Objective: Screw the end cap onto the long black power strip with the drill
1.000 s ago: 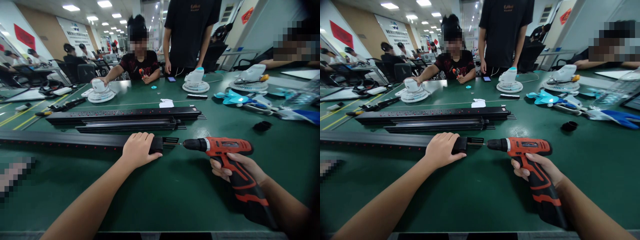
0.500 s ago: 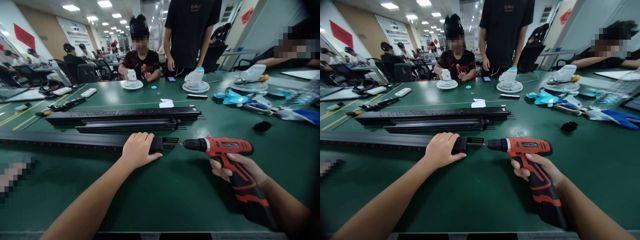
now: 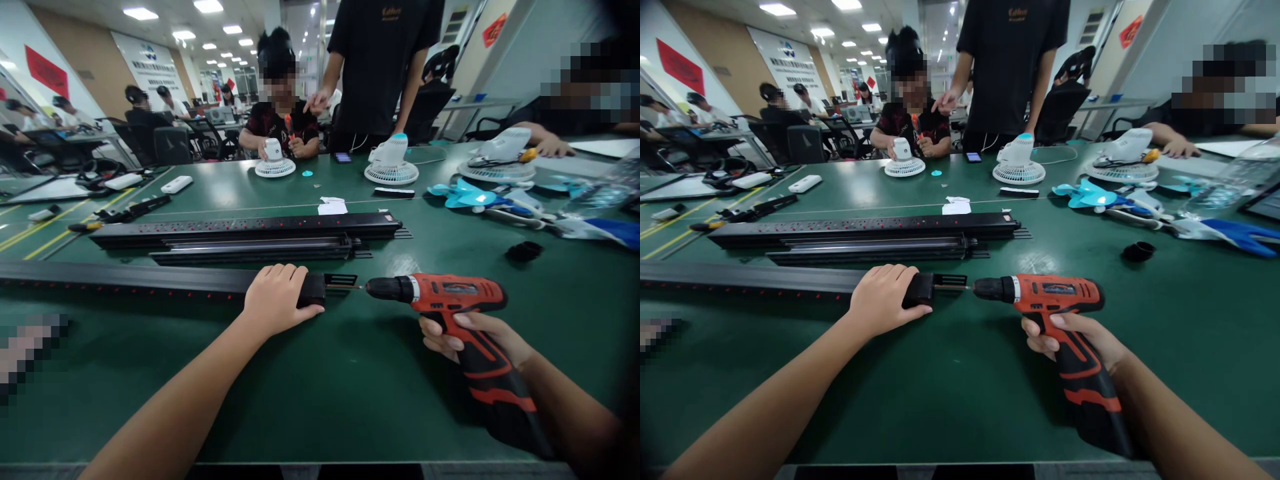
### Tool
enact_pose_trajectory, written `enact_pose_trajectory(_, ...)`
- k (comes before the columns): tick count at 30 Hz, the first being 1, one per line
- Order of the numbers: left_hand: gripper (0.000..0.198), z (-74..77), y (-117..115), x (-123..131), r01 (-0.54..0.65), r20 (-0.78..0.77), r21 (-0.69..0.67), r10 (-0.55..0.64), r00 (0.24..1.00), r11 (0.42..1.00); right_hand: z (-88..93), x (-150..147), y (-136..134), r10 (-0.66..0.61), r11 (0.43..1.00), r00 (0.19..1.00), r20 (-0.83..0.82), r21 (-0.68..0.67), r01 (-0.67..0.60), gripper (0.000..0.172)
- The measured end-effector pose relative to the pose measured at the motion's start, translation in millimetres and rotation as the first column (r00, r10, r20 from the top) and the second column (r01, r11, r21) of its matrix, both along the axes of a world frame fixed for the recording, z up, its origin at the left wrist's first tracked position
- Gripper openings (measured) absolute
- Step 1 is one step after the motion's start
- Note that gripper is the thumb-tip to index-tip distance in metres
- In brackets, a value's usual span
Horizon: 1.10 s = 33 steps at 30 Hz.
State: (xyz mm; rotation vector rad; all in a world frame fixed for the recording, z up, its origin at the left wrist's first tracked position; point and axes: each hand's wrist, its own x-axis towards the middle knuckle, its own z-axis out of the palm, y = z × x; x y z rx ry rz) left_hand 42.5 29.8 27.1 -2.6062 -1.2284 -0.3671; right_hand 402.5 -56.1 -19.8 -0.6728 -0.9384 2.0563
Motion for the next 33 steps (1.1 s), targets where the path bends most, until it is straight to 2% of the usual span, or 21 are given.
enact_pose_trajectory(4,0.062,-0.1,-0.4,-0.1,0.002,0.008,0.000,-0.002,1.000,1.000,2.7,-1.1,0.0,0.010,1.000,1.000,0.001,-0.021,-0.010,0.031)
enact_pose_trajectory(11,0.063,-0.9,0.2,-0.1,0.011,0.023,0.001,-0.011,1.000,1.000,-2.6,2.2,1.0,0.036,0.999,0.999,-0.029,-0.004,-0.036,0.037)
enact_pose_trajectory(24,0.065,0.3,-0.1,0.2,0.001,0.004,-0.009,-0.001,1.000,1.000,4.0,-0.8,0.9,0.018,0.999,1.000,-0.001,-0.028,-0.018,0.032)
enact_pose_trajectory(33,0.064,0.6,-0.4,0.4,0.006,0.012,-0.009,-0.005,1.000,1.000,1.6,0.7,0.5,-0.003,0.999,1.000,0.007,-0.036,0.003,0.031)
